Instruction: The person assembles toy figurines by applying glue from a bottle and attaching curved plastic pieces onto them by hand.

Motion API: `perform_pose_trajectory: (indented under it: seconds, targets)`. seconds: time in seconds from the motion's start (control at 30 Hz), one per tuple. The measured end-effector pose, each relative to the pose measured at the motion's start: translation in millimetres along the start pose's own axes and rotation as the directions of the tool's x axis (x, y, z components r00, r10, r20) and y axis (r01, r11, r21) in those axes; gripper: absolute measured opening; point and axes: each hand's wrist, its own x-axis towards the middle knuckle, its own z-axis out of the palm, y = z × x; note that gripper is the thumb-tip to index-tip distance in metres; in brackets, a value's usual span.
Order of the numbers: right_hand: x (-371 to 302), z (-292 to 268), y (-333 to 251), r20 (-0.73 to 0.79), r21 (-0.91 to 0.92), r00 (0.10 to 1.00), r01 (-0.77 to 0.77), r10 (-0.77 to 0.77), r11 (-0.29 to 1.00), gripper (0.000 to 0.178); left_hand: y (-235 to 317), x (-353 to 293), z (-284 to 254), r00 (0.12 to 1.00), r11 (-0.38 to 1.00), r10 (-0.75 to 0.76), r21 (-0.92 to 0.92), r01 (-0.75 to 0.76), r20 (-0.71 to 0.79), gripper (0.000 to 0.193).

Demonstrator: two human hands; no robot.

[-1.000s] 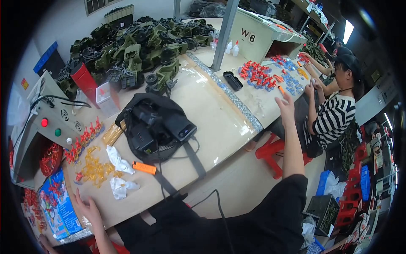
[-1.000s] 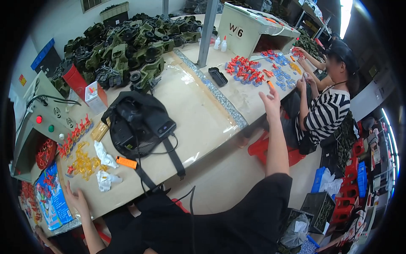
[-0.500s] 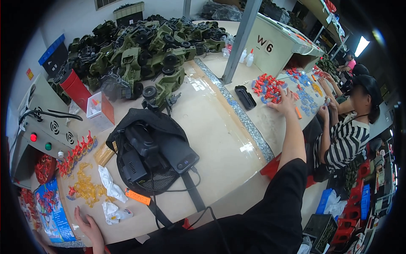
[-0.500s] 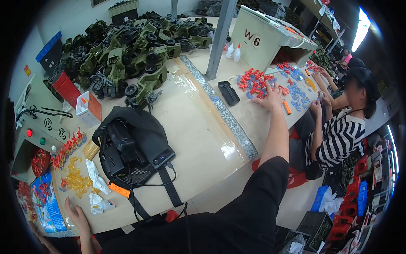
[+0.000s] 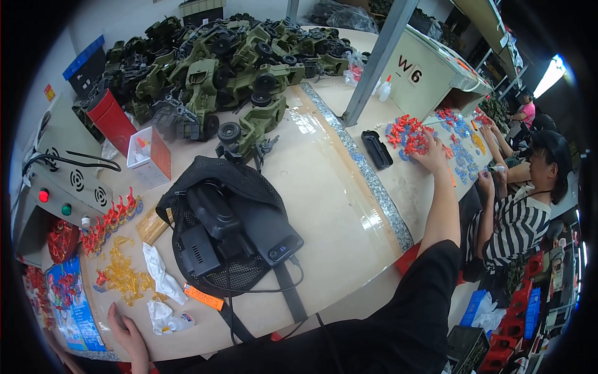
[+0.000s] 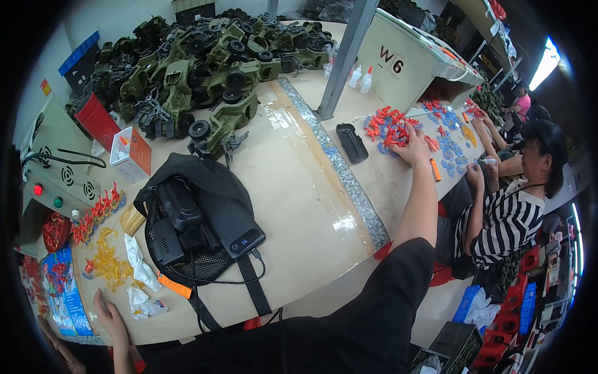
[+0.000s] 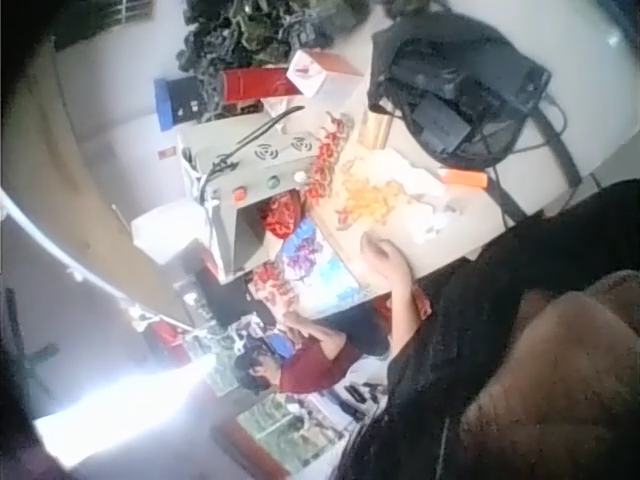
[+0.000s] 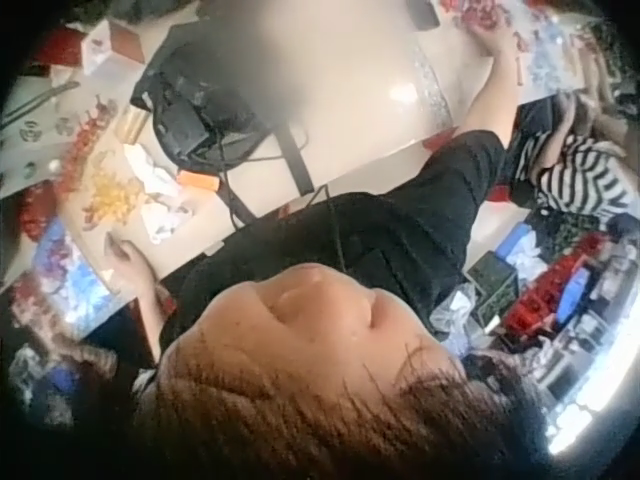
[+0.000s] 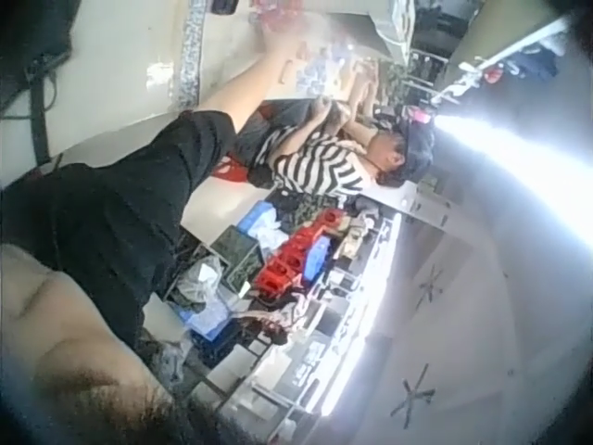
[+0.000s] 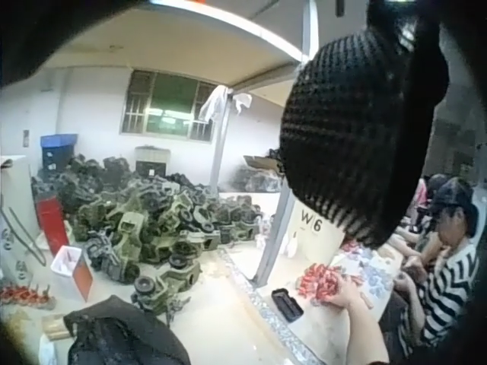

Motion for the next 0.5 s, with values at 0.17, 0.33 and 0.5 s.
perform_pose_trajectory:
  seconds: [0.17,0.33,0.5]
  targets:
    - [6,-11,-24,0.149,-0.008,0.989,0.000,0.002,1.000,0.071,-7,-1,-2,1.000,0.999,0.030,0.041,-0.030,0.000,0.034]
    - [7,-12,-23,0.272,0.032,0.962,-0.021,0.012,0.999,0.070,-4,0,-2,0.999,0.998,0.053,0.044,-0.054,0.010,0.033]
    - [24,6,-7,0.251,0.051,0.966,0.046,-0.057,0.998,0.073,-2,1,-1,0.998,0.998,0.044,0.039,-0.045,0.036,0.030]
